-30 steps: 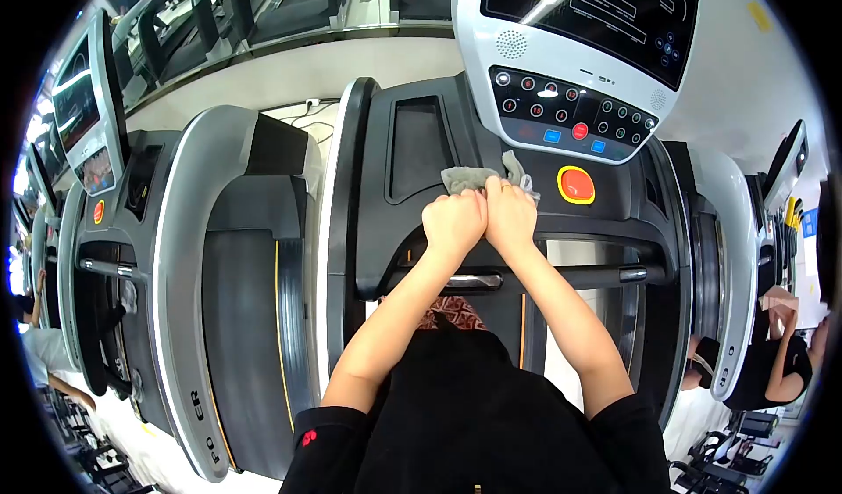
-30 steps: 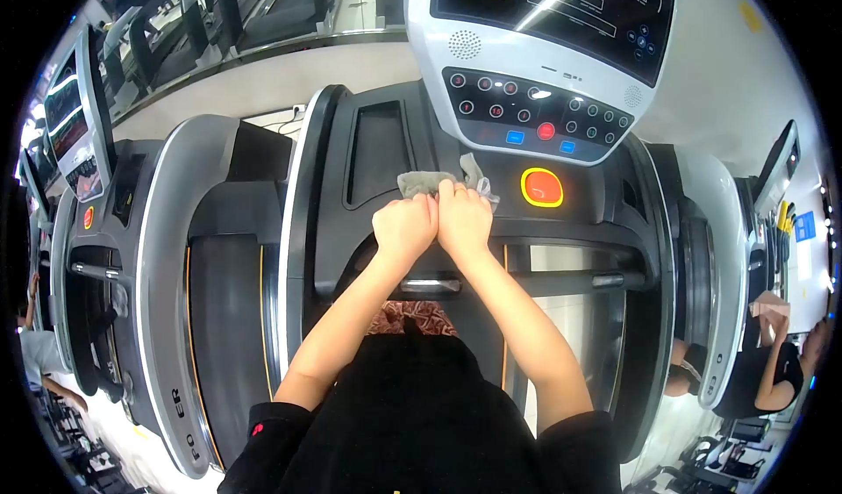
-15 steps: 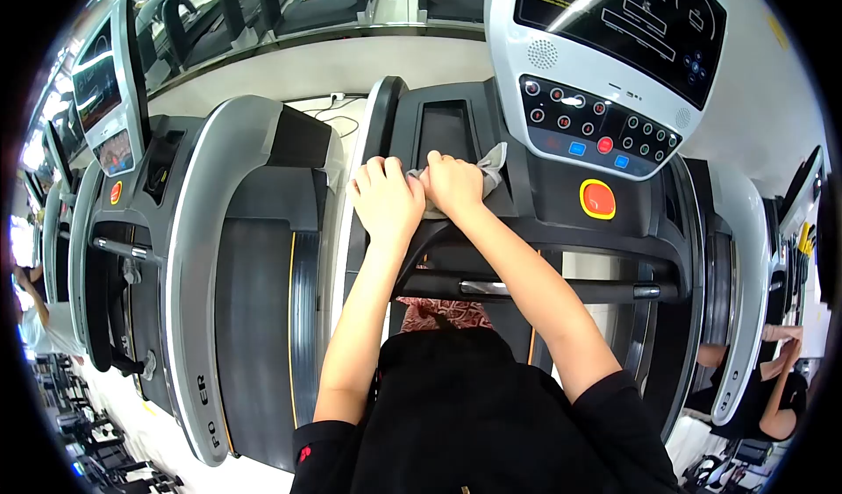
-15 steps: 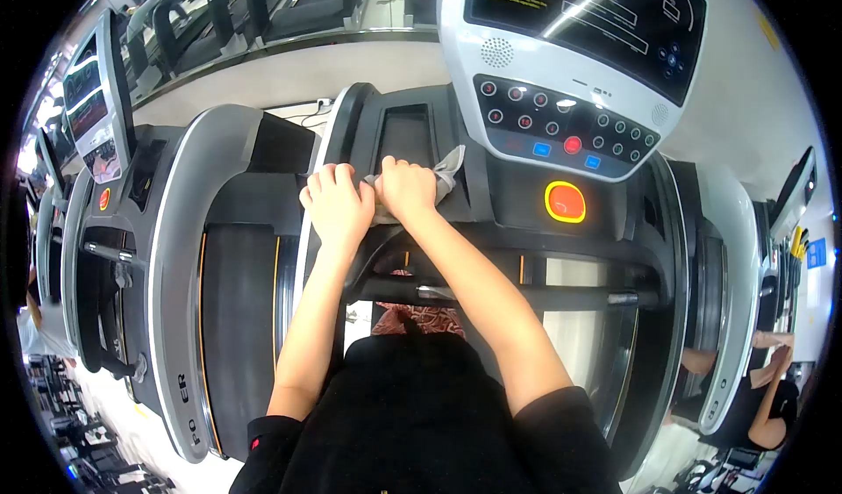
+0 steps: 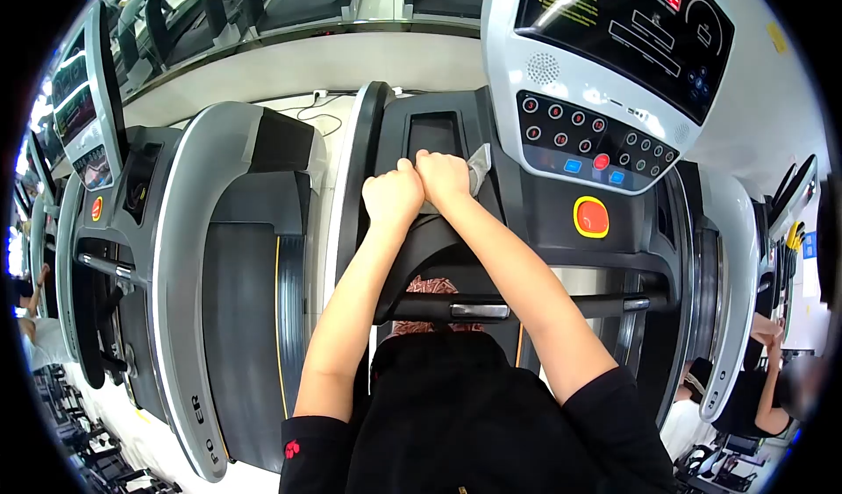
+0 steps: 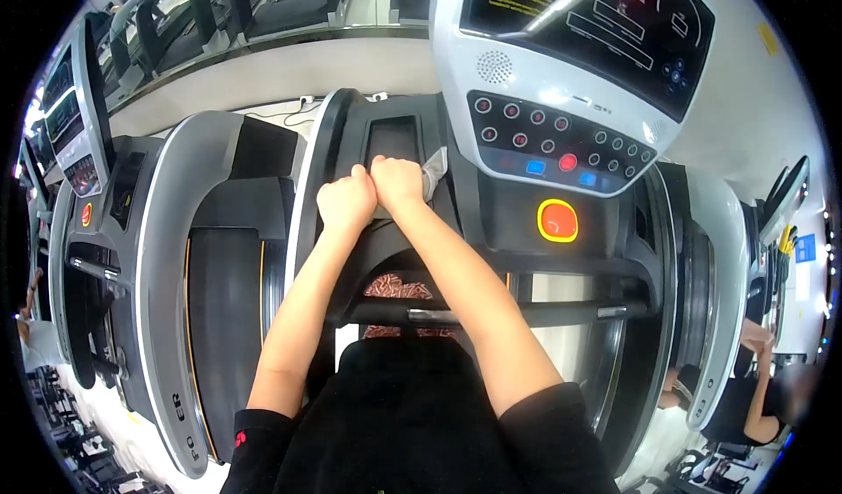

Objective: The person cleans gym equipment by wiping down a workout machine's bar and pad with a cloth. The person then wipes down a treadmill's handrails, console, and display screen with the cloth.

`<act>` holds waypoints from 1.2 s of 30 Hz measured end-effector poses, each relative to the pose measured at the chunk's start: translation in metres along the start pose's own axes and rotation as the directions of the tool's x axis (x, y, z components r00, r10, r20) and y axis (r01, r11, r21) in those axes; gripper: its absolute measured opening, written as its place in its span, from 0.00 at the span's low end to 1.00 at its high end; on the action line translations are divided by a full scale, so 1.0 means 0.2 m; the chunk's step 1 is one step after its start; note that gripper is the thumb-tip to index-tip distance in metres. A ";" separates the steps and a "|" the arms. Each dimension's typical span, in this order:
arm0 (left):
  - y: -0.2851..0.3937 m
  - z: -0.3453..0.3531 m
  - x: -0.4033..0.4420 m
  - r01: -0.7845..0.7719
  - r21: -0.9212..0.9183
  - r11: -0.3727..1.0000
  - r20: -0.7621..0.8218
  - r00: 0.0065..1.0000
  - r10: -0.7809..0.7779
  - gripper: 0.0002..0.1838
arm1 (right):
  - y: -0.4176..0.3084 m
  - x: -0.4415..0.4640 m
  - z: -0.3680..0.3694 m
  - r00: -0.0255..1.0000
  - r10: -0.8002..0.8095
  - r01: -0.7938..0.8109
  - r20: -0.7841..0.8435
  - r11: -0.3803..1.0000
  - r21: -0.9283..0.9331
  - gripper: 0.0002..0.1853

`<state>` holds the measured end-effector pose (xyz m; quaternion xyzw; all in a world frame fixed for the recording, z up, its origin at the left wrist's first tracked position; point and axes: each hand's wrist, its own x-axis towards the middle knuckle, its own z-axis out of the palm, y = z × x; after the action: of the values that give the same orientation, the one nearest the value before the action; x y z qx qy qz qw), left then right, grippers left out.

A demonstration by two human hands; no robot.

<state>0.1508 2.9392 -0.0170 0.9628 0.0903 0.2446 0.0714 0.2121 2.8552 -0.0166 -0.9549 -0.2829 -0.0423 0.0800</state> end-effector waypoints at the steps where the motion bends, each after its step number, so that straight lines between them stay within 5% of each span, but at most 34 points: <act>1: 0.01 0.00 0.01 0.013 0.019 1.000 0.054 0.998 -0.014 0.08 | 0.01 0.02 0.00 0.999 -0.038 0.038 0.018 0.999 -0.036 0.07; 6: 0.03 0.06 0.06 0.009 0.066 0.998 -0.013 1.000 -0.008 0.04 | 0.06 0.09 0.06 0.978 -0.174 0.163 -0.114 0.982 -0.093 0.05; 14: 0.03 0.14 0.18 0.038 0.076 0.996 -0.054 0.998 -0.034 0.06 | 0.10 0.21 0.10 0.972 -0.149 0.118 -0.180 0.978 -0.173 0.04; 24: 0.01 0.18 0.22 0.064 0.030 0.998 -0.034 0.997 -0.063 0.05 | 0.12 0.27 0.08 0.993 -0.103 0.092 -0.063 0.983 -0.156 0.06; 31: 0.03 0.07 0.11 0.161 -0.057 0.985 0.144 0.978 -0.152 0.08 | 0.08 0.14 0.03 0.986 -0.148 0.132 -0.082 0.976 -0.173 0.06; 36: 0.05 -0.04 -0.05 0.158 -0.084 0.984 0.212 0.968 -0.137 0.11 | 0.04 0.00 -0.02 0.982 -0.157 0.168 0.104 0.980 -0.108 0.10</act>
<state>0.1404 2.9281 -0.0134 0.9687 0.1414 0.1421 0.1463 0.2163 2.8475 -0.0141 -0.9326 -0.3604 -0.0196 0.0070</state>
